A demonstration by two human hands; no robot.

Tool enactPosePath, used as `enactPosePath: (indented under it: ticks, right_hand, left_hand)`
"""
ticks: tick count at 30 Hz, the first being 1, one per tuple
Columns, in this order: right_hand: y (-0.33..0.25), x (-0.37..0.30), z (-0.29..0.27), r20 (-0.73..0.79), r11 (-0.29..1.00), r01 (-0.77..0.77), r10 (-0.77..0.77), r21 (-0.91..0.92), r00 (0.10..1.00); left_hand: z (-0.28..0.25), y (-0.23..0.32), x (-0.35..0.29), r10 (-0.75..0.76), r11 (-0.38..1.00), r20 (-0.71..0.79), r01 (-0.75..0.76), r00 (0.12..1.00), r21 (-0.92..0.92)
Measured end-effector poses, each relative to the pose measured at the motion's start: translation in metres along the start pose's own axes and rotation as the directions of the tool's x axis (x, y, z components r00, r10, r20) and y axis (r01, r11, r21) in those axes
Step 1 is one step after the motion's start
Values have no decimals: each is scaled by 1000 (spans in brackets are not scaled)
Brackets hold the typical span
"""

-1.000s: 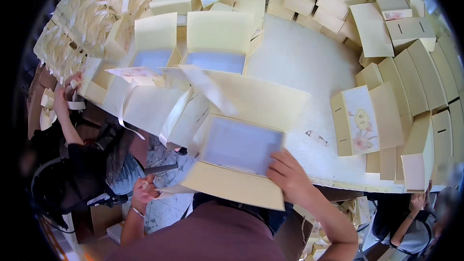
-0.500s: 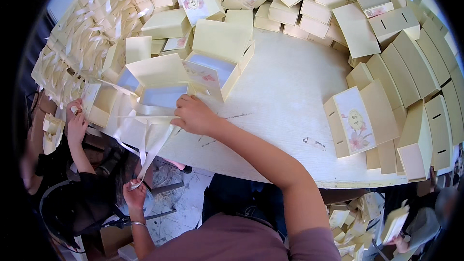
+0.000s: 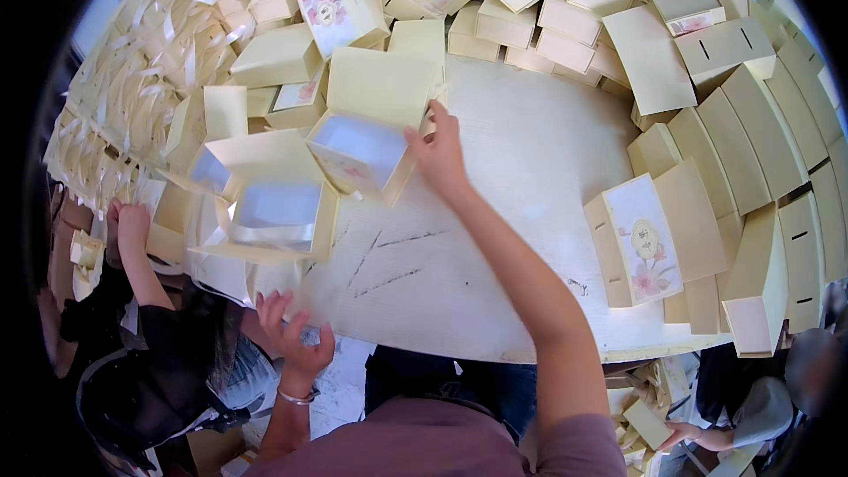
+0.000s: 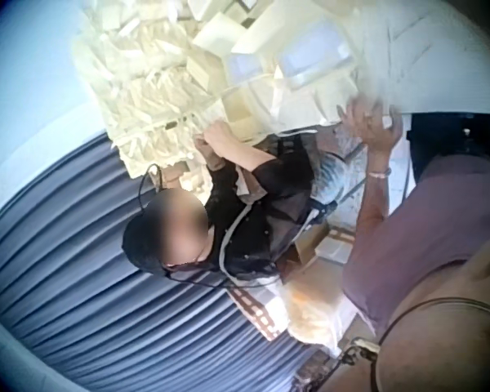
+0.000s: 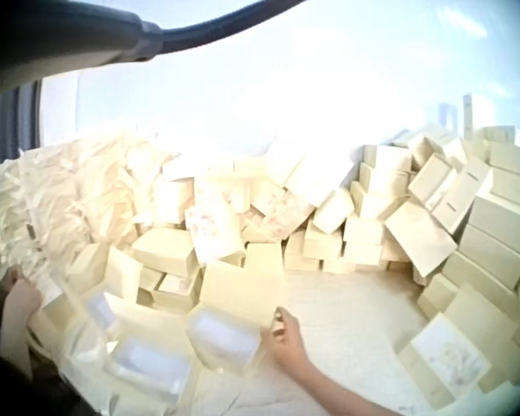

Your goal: The person repeatedly picks up small beige boxes, opens them, inserts a white ribbon into each, and closes them. The process is performed one at a time in a repetitive loop, with finished boxes placed back on the table.

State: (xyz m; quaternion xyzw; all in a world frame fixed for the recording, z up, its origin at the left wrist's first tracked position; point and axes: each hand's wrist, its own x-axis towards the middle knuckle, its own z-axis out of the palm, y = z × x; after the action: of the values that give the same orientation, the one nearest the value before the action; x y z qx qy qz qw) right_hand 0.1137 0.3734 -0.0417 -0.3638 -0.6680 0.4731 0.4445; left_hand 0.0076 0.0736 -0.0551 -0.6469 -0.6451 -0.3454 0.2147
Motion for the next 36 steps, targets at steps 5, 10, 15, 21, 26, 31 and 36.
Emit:
enactPosePath:
  ticks: [5, 10, 15, 21, 26, 31, 36]
  right_hand:
    - [-4, -28, 52, 114, 996, 12, -22, 84, 993]
    - [-1, -4, 39, 316, 998, -61, 54, 15, 947]
    - [-11, 17, 4, 269, 890, 152, -34, -429, 962]
    - [-12, 31, 19, 289, 696, 484, -388, -531, 875]
    - [-6, 51, 19, 482, 596, 619, -398, -511, 781]
    - [-5, 38, -44, 47, 821, 363, -383, -441, 923]
    - [-20, -19, -106, -261, 914, 134, -246, -383, 934]
  left_hand:
    - [23, -14, 48, -384, 923, -152, 373, 911, -94]
    - [23, -31, 48, -487, 873, -208, 478, 848, -97]
    - [27, -46, 31, -658, 753, -315, 585, 684, -302]
    - [28, -51, 23, -735, 666, -291, 567, 613, -485]
    - [29, -51, 24, -743, 651, -270, 569, 612, -503]
    - [27, -57, 19, -683, 712, -326, 496, 654, -497]
    - [14, -37, 32, -282, 956, -550, 279, 786, -92]
